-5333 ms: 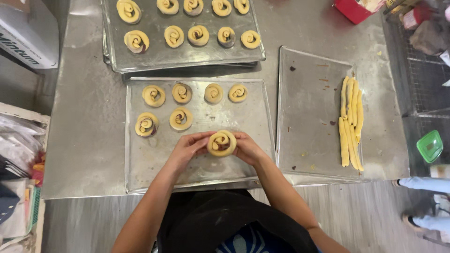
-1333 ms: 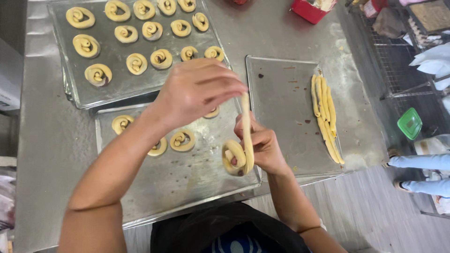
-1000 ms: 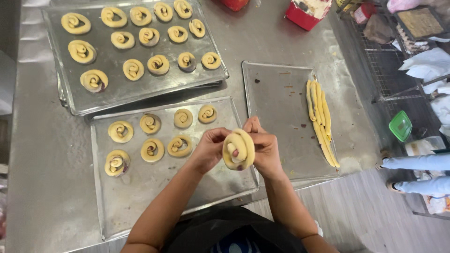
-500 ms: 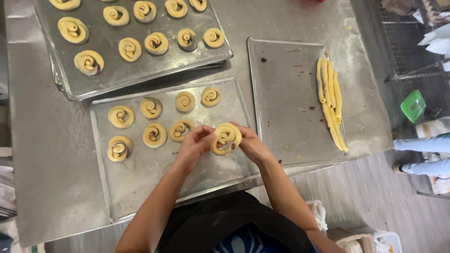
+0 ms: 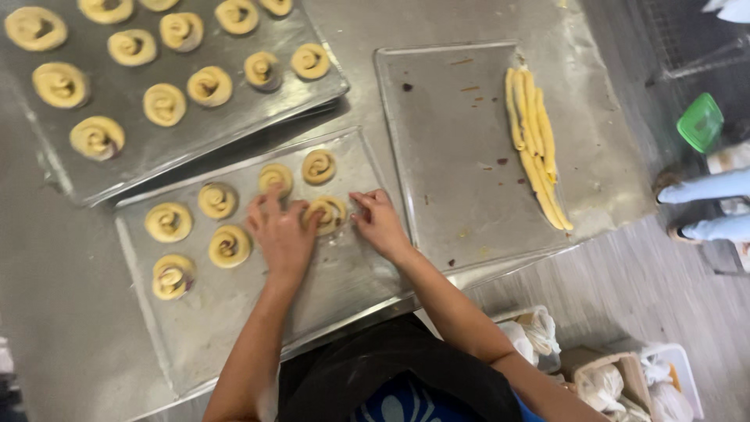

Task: The person shapes bread rolls by hand. They stretch long strips of dough, coil them into spirals, and place the finished rolls onto metal baking sheets alongside other completed rolls.

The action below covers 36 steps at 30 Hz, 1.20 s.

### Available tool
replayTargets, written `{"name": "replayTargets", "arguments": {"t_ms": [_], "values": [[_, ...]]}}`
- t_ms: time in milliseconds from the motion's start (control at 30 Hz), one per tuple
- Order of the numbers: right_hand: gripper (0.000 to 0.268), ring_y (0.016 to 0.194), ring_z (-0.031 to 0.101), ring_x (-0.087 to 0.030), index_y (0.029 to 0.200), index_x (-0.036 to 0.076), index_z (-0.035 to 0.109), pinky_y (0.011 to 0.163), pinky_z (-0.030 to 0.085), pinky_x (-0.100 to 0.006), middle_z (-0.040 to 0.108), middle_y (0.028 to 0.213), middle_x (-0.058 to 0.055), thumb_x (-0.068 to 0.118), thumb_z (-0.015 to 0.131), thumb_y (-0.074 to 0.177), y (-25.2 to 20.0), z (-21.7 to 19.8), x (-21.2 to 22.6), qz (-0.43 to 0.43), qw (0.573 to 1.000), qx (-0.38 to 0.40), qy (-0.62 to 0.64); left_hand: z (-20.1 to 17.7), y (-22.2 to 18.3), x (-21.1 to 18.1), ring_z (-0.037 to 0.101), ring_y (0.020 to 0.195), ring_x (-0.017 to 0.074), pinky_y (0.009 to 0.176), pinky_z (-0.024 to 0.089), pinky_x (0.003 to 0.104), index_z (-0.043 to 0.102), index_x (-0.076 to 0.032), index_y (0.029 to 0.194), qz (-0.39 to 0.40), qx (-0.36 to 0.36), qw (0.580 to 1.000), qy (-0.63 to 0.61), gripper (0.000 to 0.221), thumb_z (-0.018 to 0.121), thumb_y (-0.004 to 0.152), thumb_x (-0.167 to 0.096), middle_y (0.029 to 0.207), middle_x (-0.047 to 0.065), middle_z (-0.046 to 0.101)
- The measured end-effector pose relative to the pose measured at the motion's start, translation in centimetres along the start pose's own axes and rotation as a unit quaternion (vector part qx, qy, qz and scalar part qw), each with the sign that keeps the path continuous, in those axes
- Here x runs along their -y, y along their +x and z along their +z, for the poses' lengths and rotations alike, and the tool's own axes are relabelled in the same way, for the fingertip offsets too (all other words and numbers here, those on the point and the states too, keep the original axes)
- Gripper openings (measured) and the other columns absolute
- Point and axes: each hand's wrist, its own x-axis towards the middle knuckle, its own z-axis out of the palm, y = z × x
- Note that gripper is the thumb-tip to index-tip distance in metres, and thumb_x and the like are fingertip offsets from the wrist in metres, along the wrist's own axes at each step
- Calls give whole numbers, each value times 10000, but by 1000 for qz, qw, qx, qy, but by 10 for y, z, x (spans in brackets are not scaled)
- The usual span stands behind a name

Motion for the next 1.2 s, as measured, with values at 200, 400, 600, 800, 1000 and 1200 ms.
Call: {"name": "replayTargets", "arguments": {"t_ms": [200, 400, 600, 800, 1000, 1200], "values": [[196, 803, 668, -211, 1122, 70, 726, 722, 555, -308, 673, 999, -84, 98, 697, 930, -14, -102, -41, 1, 984, -179, 13, -4, 34, -41, 435, 1281, 431, 1082, 313, 563, 734, -114, 1182, 59, 3, 995, -74, 432, 798, 765, -206, 1432, 163, 512], [140, 939, 644, -313, 997, 87, 728, 834, 511, -426, 695, 938, -94, 144, 756, 873, -15, -230, -105, 66, 897, -347, -265, 133, 102, -150, 561, 1150, 326, 998, 470, 456, 727, -96, 1116, 238, 88, 937, -239, 263, 763, 857, -68, 1224, 63, 661], [191, 948, 625, -341, 1028, 74, 737, 845, 495, -443, 693, 971, -118, 177, 771, 871, 6, -303, -147, 104, 876, -387, -268, 287, 203, -271, 597, 1078, 316, 963, 479, 434, 763, -109, 1058, 242, 100, 940, -217, 187, 760, 882, -171, 1113, 76, 697], [352, 852, 672, -326, 1023, 41, 683, 758, 528, -436, 671, 963, -147, 265, 829, 793, 3, -330, -162, 198, 929, -265, -165, 350, 241, -343, 499, 1221, 301, 934, 418, 559, 798, -202, 1048, 385, 179, 893, -146, 194, 713, 874, -220, 1199, 55, 689], [258, 744, 697, -256, 939, 47, 697, 712, 556, -381, 670, 903, -100, 220, 822, 794, -15, -326, -159, 217, 927, -278, -125, 354, 266, -344, 450, 1308, 229, 1013, 370, 540, 772, -197, 1033, 407, 349, 839, -88, 207, 681, 924, -347, 1195, -43, 696], [159, 777, 688, -259, 962, 44, 718, 707, 559, -372, 676, 933, -95, 152, 768, 857, -13, -319, -166, 87, 920, -321, -207, 298, 267, -338, 706, 990, 217, 872, 545, 374, 726, -88, 1072, 341, 319, 836, -287, 174, 738, 997, -244, 1024, 32, 750]]}}
